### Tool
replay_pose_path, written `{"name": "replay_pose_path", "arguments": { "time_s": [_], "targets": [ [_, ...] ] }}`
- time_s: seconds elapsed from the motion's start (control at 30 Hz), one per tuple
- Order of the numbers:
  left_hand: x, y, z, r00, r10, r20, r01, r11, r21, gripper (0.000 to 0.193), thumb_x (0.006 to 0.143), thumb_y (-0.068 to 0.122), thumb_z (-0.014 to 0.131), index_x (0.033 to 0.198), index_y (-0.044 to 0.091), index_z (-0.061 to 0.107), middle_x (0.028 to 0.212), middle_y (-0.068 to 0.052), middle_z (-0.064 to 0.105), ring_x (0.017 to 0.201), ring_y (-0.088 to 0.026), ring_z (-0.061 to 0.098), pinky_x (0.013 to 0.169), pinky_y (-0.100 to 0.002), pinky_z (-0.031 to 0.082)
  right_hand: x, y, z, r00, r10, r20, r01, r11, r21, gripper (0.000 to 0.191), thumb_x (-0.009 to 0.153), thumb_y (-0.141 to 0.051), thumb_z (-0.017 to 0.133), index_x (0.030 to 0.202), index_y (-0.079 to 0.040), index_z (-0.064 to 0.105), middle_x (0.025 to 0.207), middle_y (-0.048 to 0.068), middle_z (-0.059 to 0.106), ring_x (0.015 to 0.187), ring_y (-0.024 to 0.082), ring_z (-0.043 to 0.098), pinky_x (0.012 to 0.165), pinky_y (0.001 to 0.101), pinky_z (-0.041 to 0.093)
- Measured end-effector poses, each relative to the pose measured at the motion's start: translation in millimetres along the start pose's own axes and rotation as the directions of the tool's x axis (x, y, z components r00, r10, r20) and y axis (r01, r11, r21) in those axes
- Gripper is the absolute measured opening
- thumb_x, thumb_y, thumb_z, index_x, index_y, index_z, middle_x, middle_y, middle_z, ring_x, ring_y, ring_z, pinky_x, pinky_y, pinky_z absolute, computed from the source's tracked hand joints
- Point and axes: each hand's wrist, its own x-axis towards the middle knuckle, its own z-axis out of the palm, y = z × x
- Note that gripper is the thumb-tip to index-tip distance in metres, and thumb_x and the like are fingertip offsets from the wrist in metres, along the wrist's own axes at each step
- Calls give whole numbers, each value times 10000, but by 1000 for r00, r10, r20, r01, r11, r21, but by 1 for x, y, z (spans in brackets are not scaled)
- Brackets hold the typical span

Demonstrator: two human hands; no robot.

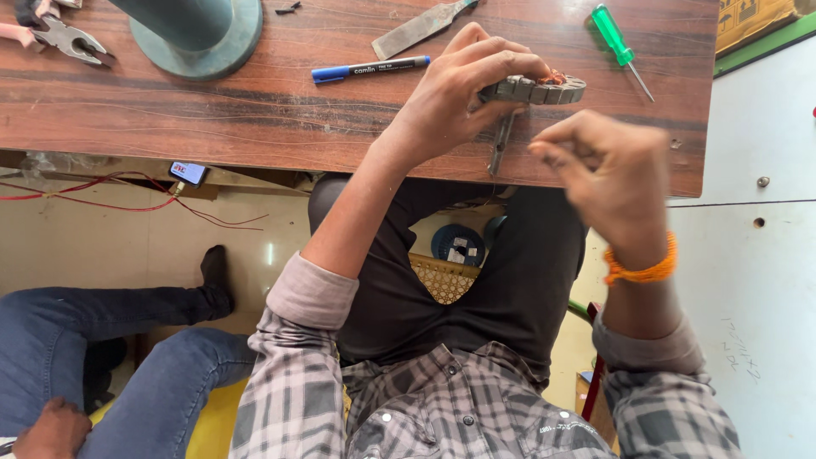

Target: The person sits at a workbench and winds thin copper wire by hand around the slots of a small motor armature rotor, guiding and pressing the wire into place segment by segment and turning the rotor as they work. They continue winding the wire around successive slots throughout the clip.

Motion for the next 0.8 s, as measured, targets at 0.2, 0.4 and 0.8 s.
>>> {"name": "replay_pose_path", "arguments": {
  "time_s": [0.2, 0.4, 0.8],
  "targets": [
    [-7, 2, -2, 998, -27, 53, 26, 999, 25, 546, 908, 102, 828, 1403, 209, 623, 1340, 20, 638, 1146, -248, 562, 1045, -363, 547, -8, 33, 43, 992, -120, -44, 115, 988, -102, 89, 962, -11, 783, 1008, 4, 709, 740, 113, 629, 631, 101, 565, 600, 294, 445],
    [-24, 20, 1, 979, 188, 78, -204, 896, 394, 475, 894, 237, 841, 1341, 291, 691, 1497, 11, 472, 1339, -245, 442, 1102, -424, 401, -18, 46, 40, 998, -39, -42, 40, 999, 22, 74, 982, -7, 748, 1029, 8, 693, 644, 52, 556, 561, 99, 495, 555, 279, 411],
    [-41, 33, 18, 980, 180, -86, -118, 871, 477, 203, 871, 172, 876, 1050, 180, 781, 1262, 64, 581, 1121, -156, 555, 958, -340, 478, -6, 19, -24, 986, -158, 59, 165, 978, -127, 71, 1008, -23, 794, 1050, -32, 738, 849, 59, 719, 645, 67, 593, 577, 226, 423]
  ]
}}
